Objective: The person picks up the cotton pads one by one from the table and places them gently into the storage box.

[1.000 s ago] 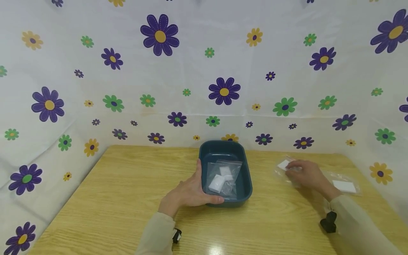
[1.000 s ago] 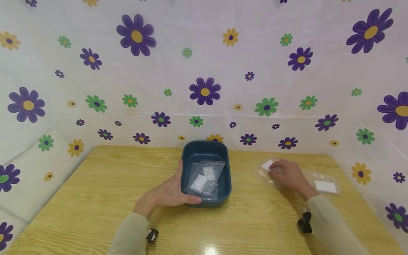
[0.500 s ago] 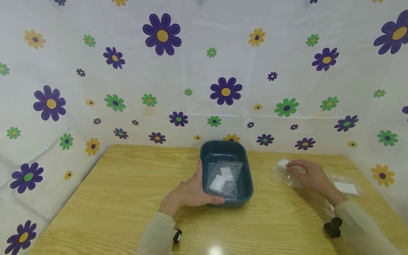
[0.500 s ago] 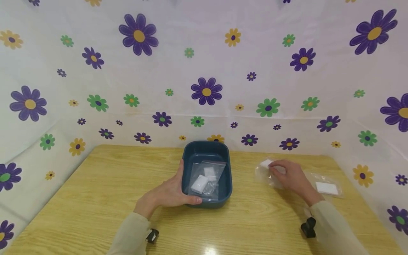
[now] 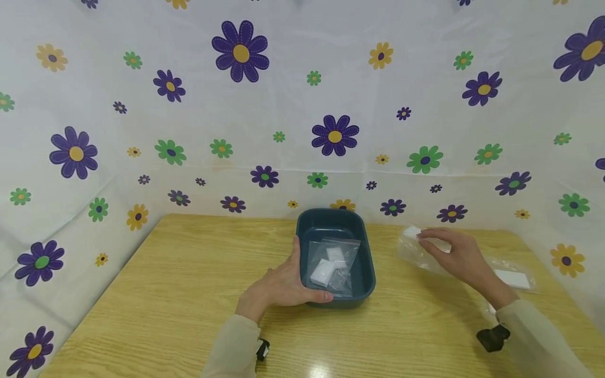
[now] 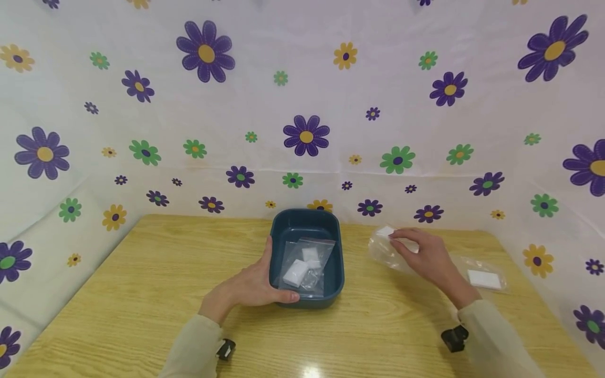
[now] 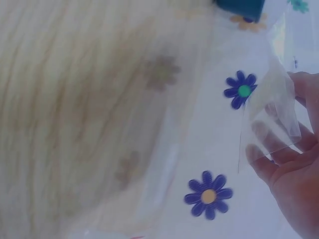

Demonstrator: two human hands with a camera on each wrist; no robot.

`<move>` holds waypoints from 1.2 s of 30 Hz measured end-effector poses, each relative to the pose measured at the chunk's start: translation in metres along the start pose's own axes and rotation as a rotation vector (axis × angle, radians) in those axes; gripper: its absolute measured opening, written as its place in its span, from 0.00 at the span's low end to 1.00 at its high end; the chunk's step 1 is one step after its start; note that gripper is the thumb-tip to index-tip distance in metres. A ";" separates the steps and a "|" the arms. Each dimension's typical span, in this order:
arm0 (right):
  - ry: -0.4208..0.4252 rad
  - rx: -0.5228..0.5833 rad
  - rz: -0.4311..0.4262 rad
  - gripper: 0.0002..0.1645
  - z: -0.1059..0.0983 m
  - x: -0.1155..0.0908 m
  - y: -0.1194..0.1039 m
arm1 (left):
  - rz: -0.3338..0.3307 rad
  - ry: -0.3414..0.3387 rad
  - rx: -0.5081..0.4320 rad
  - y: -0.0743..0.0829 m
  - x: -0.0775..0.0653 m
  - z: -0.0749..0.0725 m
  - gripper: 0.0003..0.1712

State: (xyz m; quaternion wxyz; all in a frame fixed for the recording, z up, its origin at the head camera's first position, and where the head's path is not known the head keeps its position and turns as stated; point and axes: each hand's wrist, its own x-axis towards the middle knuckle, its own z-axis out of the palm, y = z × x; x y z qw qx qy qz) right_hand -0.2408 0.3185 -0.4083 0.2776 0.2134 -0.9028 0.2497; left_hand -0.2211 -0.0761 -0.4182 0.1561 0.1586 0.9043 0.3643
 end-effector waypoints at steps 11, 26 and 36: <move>0.010 0.074 -0.040 0.14 0.000 0.014 -0.035 | 0.028 -0.004 -0.019 0.000 -0.001 0.000 0.86; 0.033 0.144 -0.125 0.17 0.021 0.033 -0.068 | 0.000 -0.010 -0.006 -0.001 -0.002 0.000 0.87; -0.011 0.132 -0.143 0.14 0.035 0.042 -0.084 | -0.022 -0.015 0.013 -0.001 -0.001 0.000 0.86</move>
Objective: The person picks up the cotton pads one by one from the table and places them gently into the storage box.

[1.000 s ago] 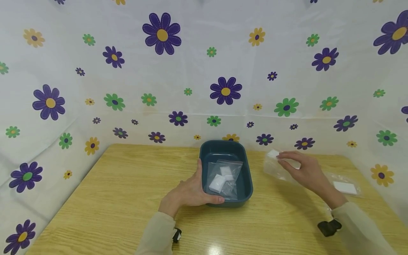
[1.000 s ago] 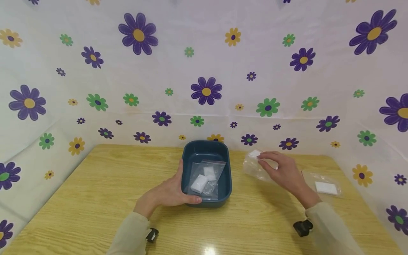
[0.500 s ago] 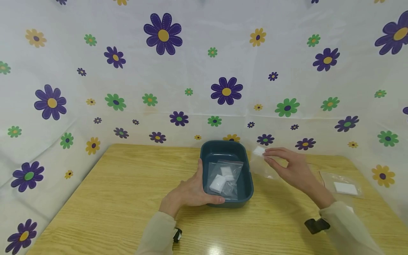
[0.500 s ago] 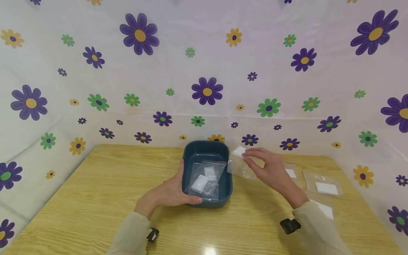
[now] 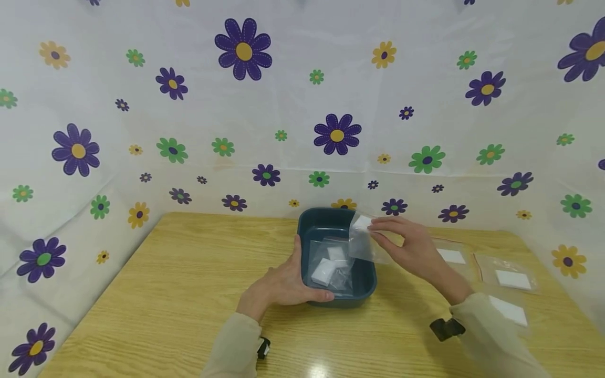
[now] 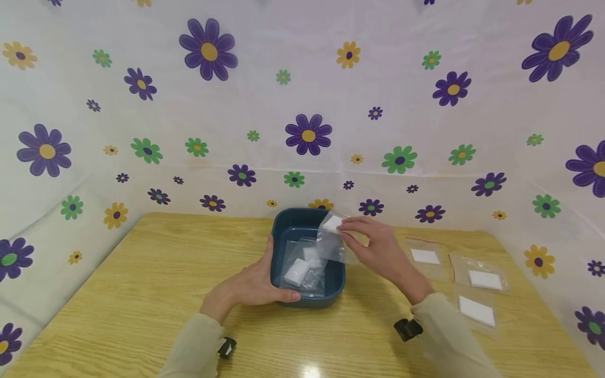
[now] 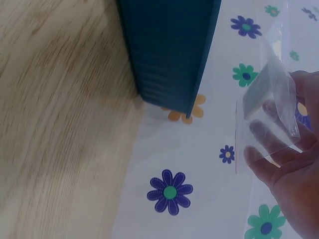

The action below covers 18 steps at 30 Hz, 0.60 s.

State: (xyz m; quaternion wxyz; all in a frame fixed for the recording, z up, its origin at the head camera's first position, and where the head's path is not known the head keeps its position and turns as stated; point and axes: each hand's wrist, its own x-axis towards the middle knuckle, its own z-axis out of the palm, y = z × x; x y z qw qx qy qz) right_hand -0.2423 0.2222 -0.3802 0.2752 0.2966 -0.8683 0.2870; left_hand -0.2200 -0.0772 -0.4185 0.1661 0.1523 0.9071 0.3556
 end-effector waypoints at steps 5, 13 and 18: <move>-0.030 0.020 -0.048 0.14 0.011 0.004 -0.006 | -0.003 -0.009 0.000 0.000 0.000 0.000 0.86; -0.080 0.063 -0.111 0.14 0.027 0.008 -0.016 | -0.017 -0.022 0.010 0.001 0.000 -0.001 0.86; -0.121 0.074 -0.093 0.14 0.034 0.009 -0.022 | -0.023 -0.022 0.014 0.001 -0.001 -0.001 0.86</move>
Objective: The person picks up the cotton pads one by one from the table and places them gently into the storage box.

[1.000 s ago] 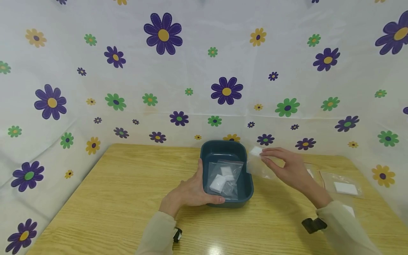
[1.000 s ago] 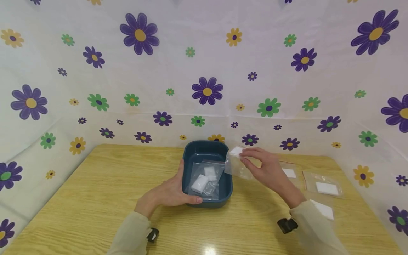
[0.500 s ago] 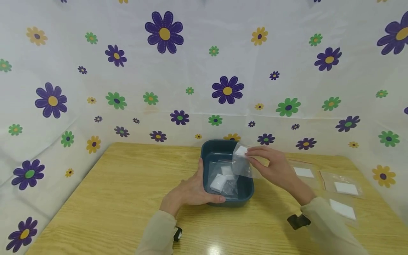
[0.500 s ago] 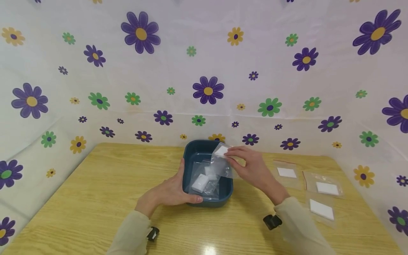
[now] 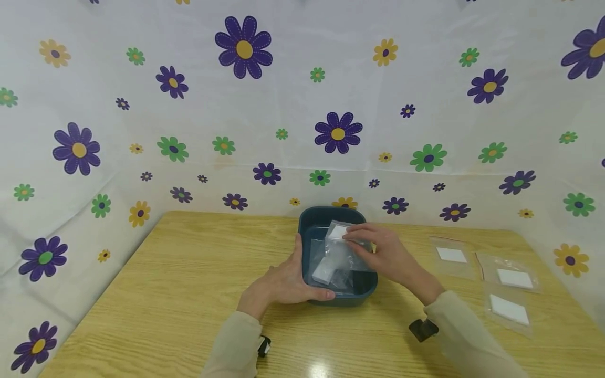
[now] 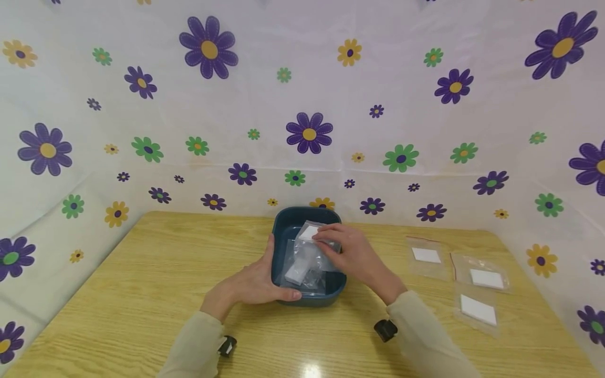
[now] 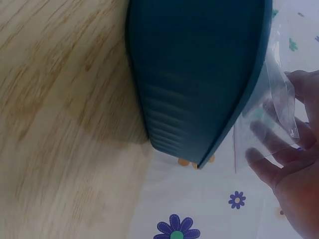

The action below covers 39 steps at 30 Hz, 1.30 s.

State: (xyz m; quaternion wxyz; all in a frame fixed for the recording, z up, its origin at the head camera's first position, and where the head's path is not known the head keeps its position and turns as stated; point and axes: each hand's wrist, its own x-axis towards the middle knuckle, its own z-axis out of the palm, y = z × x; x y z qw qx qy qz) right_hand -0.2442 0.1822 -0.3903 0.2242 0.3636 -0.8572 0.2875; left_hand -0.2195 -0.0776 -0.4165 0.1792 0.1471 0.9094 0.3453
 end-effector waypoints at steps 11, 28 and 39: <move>-0.066 0.043 0.000 0.11 0.016 0.002 0.003 | 0.009 0.003 0.006 -0.001 0.000 0.001 0.86; -0.139 0.007 0.015 0.15 0.024 -0.002 0.007 | 0.005 0.007 0.014 -0.001 0.001 0.000 0.86; -0.036 -0.223 0.047 0.30 -0.001 -0.013 0.004 | 0.018 0.021 0.011 -0.001 0.001 0.001 0.86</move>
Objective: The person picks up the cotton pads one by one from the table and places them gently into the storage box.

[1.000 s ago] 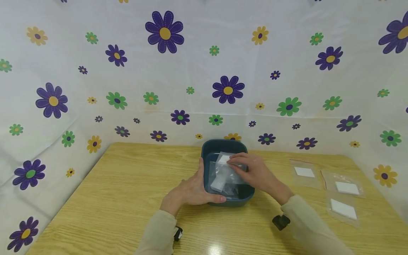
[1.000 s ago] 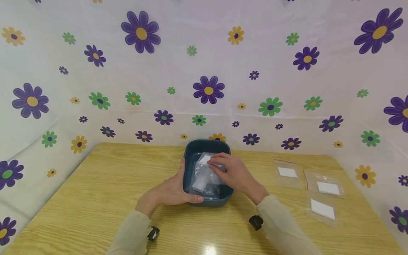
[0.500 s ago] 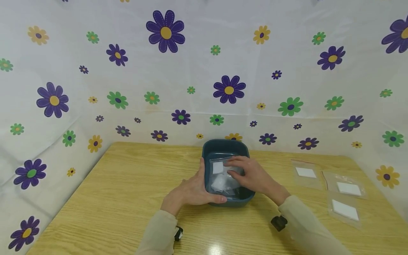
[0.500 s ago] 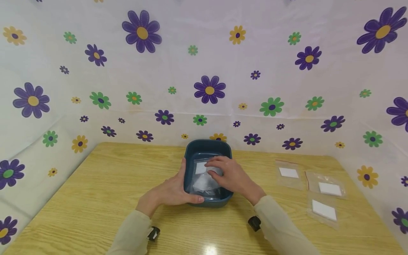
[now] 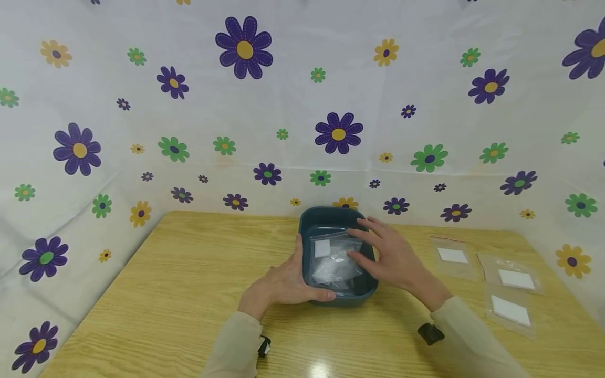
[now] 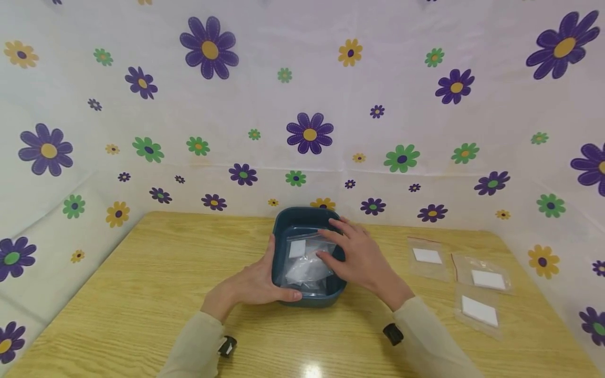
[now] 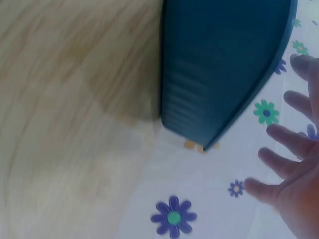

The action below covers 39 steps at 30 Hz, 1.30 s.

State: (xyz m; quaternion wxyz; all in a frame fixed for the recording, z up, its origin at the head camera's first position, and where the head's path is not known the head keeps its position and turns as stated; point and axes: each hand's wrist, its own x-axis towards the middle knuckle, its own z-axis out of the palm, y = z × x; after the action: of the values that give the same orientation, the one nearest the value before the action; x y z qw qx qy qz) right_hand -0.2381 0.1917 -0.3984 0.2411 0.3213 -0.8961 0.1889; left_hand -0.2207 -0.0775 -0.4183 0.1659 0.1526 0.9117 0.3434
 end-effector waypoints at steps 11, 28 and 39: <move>-0.097 -0.194 0.166 0.43 -0.018 -0.017 0.008 | -0.025 -0.008 0.009 0.001 -0.002 -0.001 0.87; -0.089 -0.279 0.268 0.44 -0.038 -0.050 0.032 | -0.022 -0.006 0.005 0.001 -0.001 -0.001 0.86; -0.097 -0.346 0.365 0.46 -0.050 -0.073 0.053 | -0.021 -0.008 -0.002 0.002 -0.001 0.000 0.86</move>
State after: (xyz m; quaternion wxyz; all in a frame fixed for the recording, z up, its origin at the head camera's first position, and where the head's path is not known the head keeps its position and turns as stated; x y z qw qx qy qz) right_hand -0.2082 0.2904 -0.4079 0.2113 0.1170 -0.9687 0.0573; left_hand -0.2194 -0.0770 -0.4168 0.1734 0.1445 0.9122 0.3419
